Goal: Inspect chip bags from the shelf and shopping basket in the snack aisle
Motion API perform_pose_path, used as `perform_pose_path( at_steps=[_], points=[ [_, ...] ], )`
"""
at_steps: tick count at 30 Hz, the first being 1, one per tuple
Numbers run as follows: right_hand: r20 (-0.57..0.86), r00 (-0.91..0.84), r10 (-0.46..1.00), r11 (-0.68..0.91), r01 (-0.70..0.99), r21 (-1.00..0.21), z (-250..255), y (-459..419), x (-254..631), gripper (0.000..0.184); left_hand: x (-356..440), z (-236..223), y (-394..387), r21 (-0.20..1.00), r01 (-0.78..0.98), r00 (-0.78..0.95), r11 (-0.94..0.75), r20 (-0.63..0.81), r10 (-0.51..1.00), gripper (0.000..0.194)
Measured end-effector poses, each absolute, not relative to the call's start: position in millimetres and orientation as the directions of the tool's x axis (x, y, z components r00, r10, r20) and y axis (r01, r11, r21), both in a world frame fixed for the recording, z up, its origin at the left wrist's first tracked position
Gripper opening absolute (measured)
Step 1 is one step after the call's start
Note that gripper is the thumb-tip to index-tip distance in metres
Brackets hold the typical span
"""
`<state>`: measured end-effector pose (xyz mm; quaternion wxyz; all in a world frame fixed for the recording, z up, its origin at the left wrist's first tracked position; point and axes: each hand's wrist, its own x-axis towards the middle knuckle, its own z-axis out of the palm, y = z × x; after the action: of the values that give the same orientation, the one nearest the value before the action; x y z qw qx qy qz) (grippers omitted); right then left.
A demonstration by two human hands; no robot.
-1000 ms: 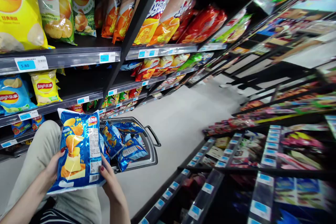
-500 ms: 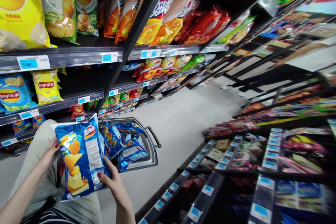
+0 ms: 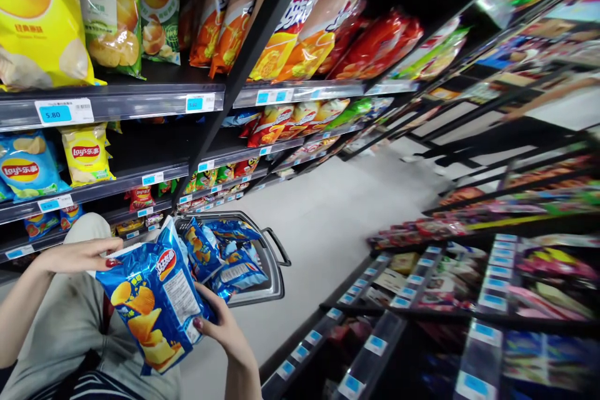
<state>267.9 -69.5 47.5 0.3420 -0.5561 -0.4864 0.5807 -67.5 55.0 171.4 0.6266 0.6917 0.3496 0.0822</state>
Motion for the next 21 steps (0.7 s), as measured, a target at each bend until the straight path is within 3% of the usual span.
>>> perform_pose_path(
  at_steps=[3, 7, 12, 21],
  points=[
    [-0.340, -0.118, 0.933, -0.329, 0.107, -0.938, 50, -66, 270, 0.064, -64, 158, 57, 0.926, 0.253, 0.733, 0.279, -0.372, 0.570, 0.017],
    [-0.298, -0.110, 0.948, -0.310, -0.114, -0.944, 53, -59, 263, 0.056, -60, 129, 56, 0.775, -0.113, 0.513, 0.622, -0.491, 0.705, 0.019],
    [-0.414, 0.250, 0.875, -0.230, -0.539, -0.810, 50, -51, 236, 0.042, -54, 112, 56, 0.707, -0.409, 0.287, 0.577, -0.501, 0.816, 0.022],
    [-0.431, 0.422, 0.798, -0.128, -0.580, -0.805, 63, -45, 207, 0.039, -41, 113, 58, 0.593, -0.617, 0.172, 0.517, -0.540, 0.824, 0.009]
  ],
)
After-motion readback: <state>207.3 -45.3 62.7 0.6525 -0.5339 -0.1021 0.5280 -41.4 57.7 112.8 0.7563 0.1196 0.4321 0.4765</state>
